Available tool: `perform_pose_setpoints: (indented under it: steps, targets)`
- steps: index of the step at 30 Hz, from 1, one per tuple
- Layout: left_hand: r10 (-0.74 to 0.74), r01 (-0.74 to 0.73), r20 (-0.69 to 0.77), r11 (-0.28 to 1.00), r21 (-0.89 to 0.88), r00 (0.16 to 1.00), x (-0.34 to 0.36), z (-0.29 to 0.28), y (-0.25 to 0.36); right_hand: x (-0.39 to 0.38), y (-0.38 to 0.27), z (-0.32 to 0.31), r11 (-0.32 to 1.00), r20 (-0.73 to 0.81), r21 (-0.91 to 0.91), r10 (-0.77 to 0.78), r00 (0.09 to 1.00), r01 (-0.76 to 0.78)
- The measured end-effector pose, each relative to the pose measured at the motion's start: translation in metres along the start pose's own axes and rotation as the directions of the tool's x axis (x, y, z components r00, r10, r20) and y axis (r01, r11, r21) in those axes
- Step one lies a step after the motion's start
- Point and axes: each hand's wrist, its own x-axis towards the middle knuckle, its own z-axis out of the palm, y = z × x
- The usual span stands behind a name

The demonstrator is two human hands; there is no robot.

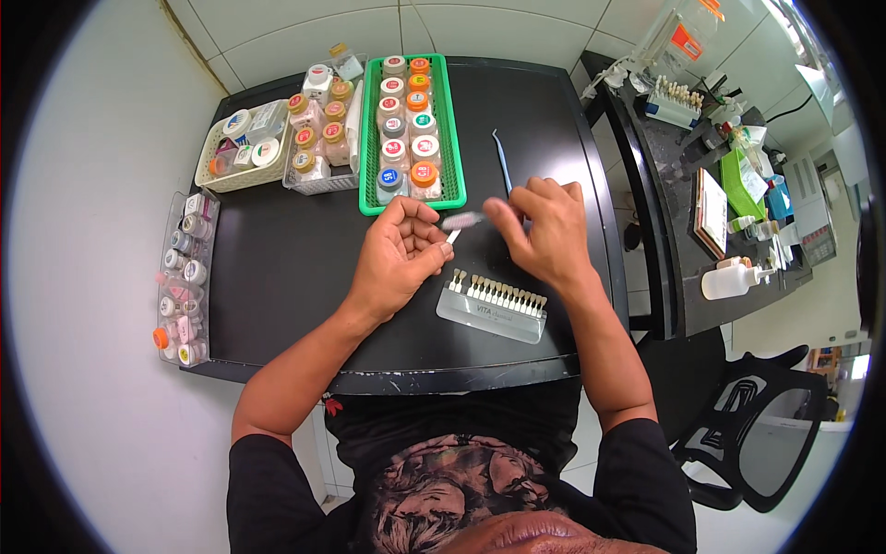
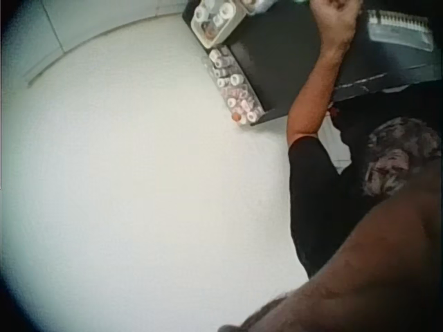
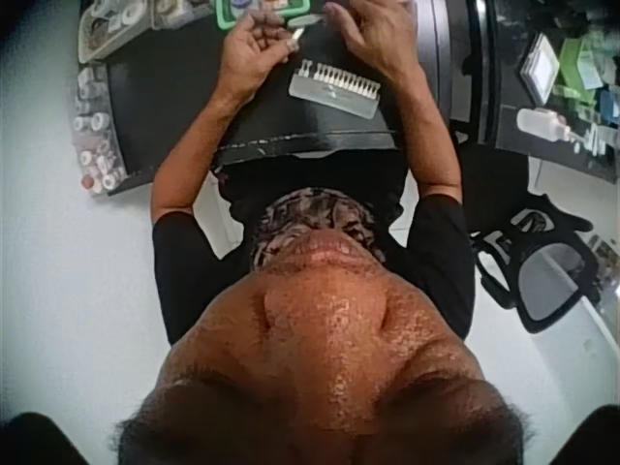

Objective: The person applies pink material to a dental prosthetic using a small tool, then uses a brush to smooth the surface while comparing the prosthetic against a tooth shade guide.

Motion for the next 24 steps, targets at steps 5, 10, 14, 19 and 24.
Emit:
perform_pose_setpoints:
  steps: [5, 10, 14, 19, 24]
  targets:
    - [0.000, -0.001, 0.051, 1.000, 0.020, 0.999, 0.003, -0.003, 0.002, 0.002, 0.025, -0.009, 0.976, -0.027, -0.133, 0.172, 0.985, -0.174]
    - [-0.008, 0.003, 0.101, 0.999, 0.049, 0.995, -0.001, -0.003, 0.002, 0.004, 0.000, -0.008, 0.893, 0.094, 0.450, -0.074, 0.993, 0.024]
    - [-0.006, -0.007, 0.145, 0.996, 0.086, 0.989, -0.004, 0.001, 0.004, -0.001, 0.000, -0.002, 0.899, 0.104, 0.429, -0.150, 0.983, 0.091]
    - [0.009, -0.027, 0.139, 0.992, 0.122, 0.990, -0.006, 0.002, -0.002, -0.002, 0.000, -0.002, 0.887, 0.114, 0.451, -0.167, 0.979, 0.099]
    - [0.017, -0.044, 0.123, 0.974, 0.224, 0.992, -0.007, 0.009, 0.004, -0.002, 0.000, -0.001, 0.895, 0.103, 0.430, -0.181, 0.978, 0.120]
